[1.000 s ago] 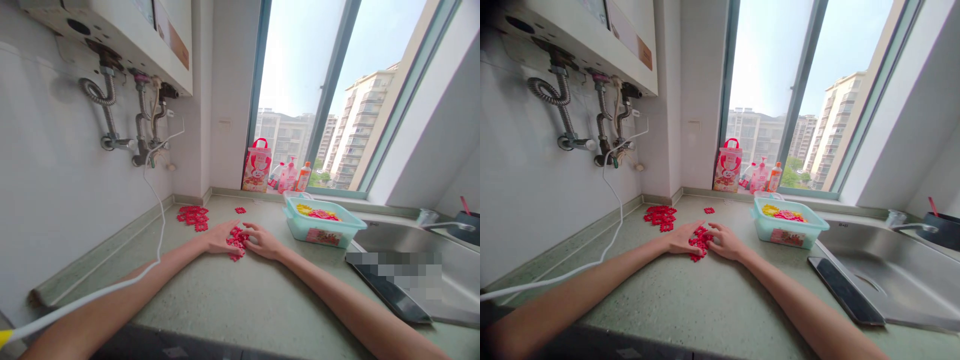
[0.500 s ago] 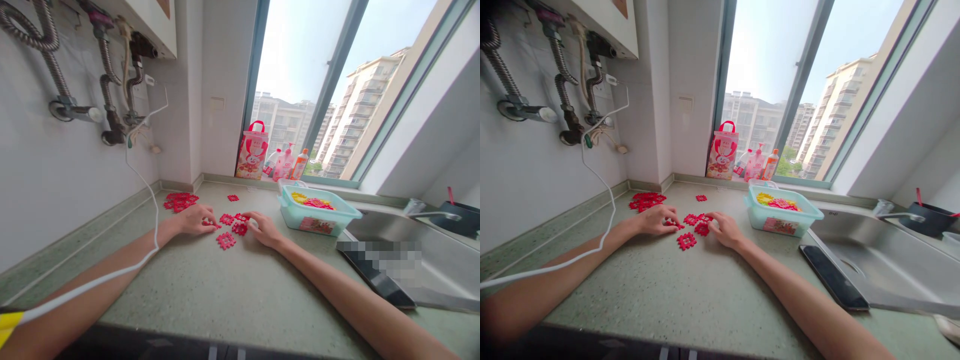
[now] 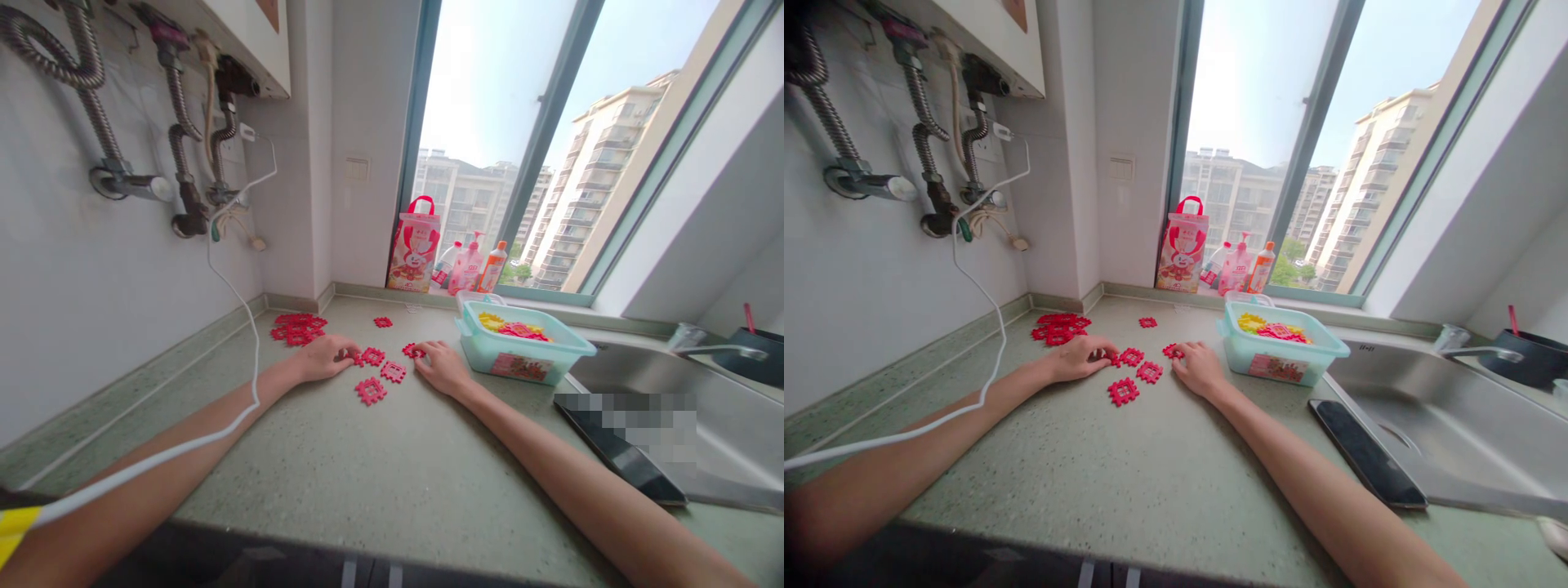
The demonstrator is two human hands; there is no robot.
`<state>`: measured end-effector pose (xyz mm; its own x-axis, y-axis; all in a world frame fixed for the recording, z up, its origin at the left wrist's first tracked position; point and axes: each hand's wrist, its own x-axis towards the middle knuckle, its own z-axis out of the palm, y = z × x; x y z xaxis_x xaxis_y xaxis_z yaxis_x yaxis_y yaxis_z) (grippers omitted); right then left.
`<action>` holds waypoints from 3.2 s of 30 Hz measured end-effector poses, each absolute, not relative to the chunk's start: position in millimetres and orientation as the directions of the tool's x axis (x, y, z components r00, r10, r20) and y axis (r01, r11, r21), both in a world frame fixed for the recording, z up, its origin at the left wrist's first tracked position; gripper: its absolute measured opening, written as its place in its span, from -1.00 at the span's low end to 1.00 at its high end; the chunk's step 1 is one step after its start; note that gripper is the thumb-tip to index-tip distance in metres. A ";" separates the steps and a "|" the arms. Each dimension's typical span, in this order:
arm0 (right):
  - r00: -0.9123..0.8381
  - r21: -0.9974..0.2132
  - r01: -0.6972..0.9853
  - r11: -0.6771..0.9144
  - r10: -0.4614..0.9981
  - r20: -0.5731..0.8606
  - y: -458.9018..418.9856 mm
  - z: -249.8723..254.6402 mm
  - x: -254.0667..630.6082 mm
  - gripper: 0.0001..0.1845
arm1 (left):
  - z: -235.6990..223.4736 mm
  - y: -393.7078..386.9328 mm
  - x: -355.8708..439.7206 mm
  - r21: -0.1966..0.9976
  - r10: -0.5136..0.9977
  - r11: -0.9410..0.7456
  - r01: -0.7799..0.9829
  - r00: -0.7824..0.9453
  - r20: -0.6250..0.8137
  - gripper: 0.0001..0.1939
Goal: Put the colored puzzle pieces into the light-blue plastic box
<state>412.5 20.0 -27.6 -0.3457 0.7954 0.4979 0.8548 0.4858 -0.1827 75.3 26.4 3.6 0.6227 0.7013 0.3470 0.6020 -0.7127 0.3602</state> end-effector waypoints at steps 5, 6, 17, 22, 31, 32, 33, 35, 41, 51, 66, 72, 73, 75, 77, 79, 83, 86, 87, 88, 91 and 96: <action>-0.429 -0.153 0.799 0.581 0.731 0.531 19.1 -26.4 409.3 -0.66 | 0.7 26.1 80.5 0.346 0.677 -0.735 0.583 0.606 0.417 -0.75; -0.480 -0.153 0.763 0.628 0.709 0.518 16.6 -24.5 405.0 -0.63 | -0.1 26.4 82.0 0.342 0.690 -0.722 0.601 0.586 0.425 -0.75; -0.695 -0.266 0.558 0.786 0.618 0.368 3.3 -11.8 379.5 -0.60 | -2.4 28.5 86.2 0.345 0.731 -0.681 0.646 0.575 0.366 -0.73; -0.703 -0.299 0.550 0.780 0.626 0.339 0.9 -11.0 381.6 -0.61 | -5.1 29.5 85.6 0.457 0.747 -0.664 0.592 0.554 0.367 -0.74; -0.740 -0.327 0.527 0.784 0.613 0.276 -4.0 -5.6 385.5 -0.43 | -8.9 33.1 84.8 0.640 0.809 -0.566 0.520 0.501 0.309 -0.72; -0.739 -0.315 0.529 0.788 0.610 0.287 -4.9 -5.5 385.6 -0.46 | -8.8 33.5 84.4 0.641 0.808 -0.565 0.519 0.505 0.303 -0.71; -0.736 -0.302 0.529 0.793 0.606 0.301 -5.9 -5.5 385.5 -0.49 | -8.6 33.9 83.9 0.638 0.805 -0.568 0.520 0.514 0.297 -0.70; -0.732 -0.280 0.525 0.804 0.594 0.333 -7.7 -5.7 385.3 -0.53 | -7.7 34.1 83.2 0.618 0.795 -0.581 0.529 0.531 0.293 -0.64; -0.704 -0.264 0.541 0.799 0.601 0.377 -7.9 -9.4 386.1 -0.55 | -0.6 29.4 87.2 0.451 0.784 -0.619 0.643 0.533 0.317 -0.44; -0.680 -0.298 0.555 0.777 0.630 0.375 -1.4 -15.6 385.3 -0.51 | -0.8 23.9 95.2 0.482 0.815 -0.578 0.659 0.495 0.301 -0.58; -0.555 -0.218 0.527 0.822 0.527 0.644 -1.8 -17.9 385.8 -0.54 | 1.2 17.9 97.5 0.361 0.639 -0.751 0.553 0.471 0.608 -0.80; -0.524 -0.178 0.569 0.803 0.521 0.674 -8.5 -10.3 384.0 -0.67 | 4.0 14.2 98.5 0.439 0.669 -0.739 0.511 0.486 0.562 -0.64; -0.499 -0.167 0.601 0.782 0.530 0.686 -8.8 -4.7 385.5 -0.67 | 4.0 15.0 97.9 0.461 0.683 -0.729 0.506 0.486 0.546 -0.55; -0.433 -0.137 0.673 0.727 0.538 0.723 -7.1 12.7 393.4 -0.67 | 3.9 16.7 96.9 0.491 0.704 -0.709 0.505 0.488 0.515 -0.42; -0.344 -0.108 0.752 0.650 0.527 0.777 -2.6 37.0 409.7 -0.66 | 3.7 17.8 96.5 0.496 0.718 -0.696 0.520 0.505 0.479 -0.41; -0.214 -0.109 0.841 0.529 0.512 0.832 3.5 64.7 434.0 -0.63 | 3.8 18.0 97.0 0.490 0.726 -0.687 0.536 0.530 0.438 -0.42; 0.044 -0.173 0.974 0.147 0.626 0.779 13.0 110.5 493.7 -0.61 | 4.2 18.2 98.6 0.479 0.726 -0.686 0.549 0.566 0.391 -0.42; 0.203 -0.211 0.973 -0.090 0.768 0.607 16.1 124.6 531.7 -0.55 | 3.8 20.1 98.7 0.482 0.732 -0.679 0.554 0.564 0.382 -0.43; 0.241 -0.214 0.966 -0.144 0.798 0.552 17.2 125.4 541.2 -0.53 | 3.4 21.1 98.4 0.483 0.733 -0.678 0.554 0.566 0.379 -0.43; 0.269 -0.210 0.960 -0.186 0.823 0.501 18.5 124.9 548.9 -0.52 | 3.0 22.1 98.2 0.483 0.732 -0.678 0.554 0.569 0.376 -0.43; 0.280 -0.173 0.957 -0.231 0.889 0.362 23.7 118.7 562.4 -0.53 | 1.2 25.0 97.1 0.482 0.730 -0.680 0.553 0.576 0.368 -0.41; 0.173 -0.131 0.982 -0.139 0.937 0.303 26.7 110.3 554.6 -0.54 | -1.1 27.2 95.9 0.484 0.740 -0.668 0.565 0.569 0.358 -0.38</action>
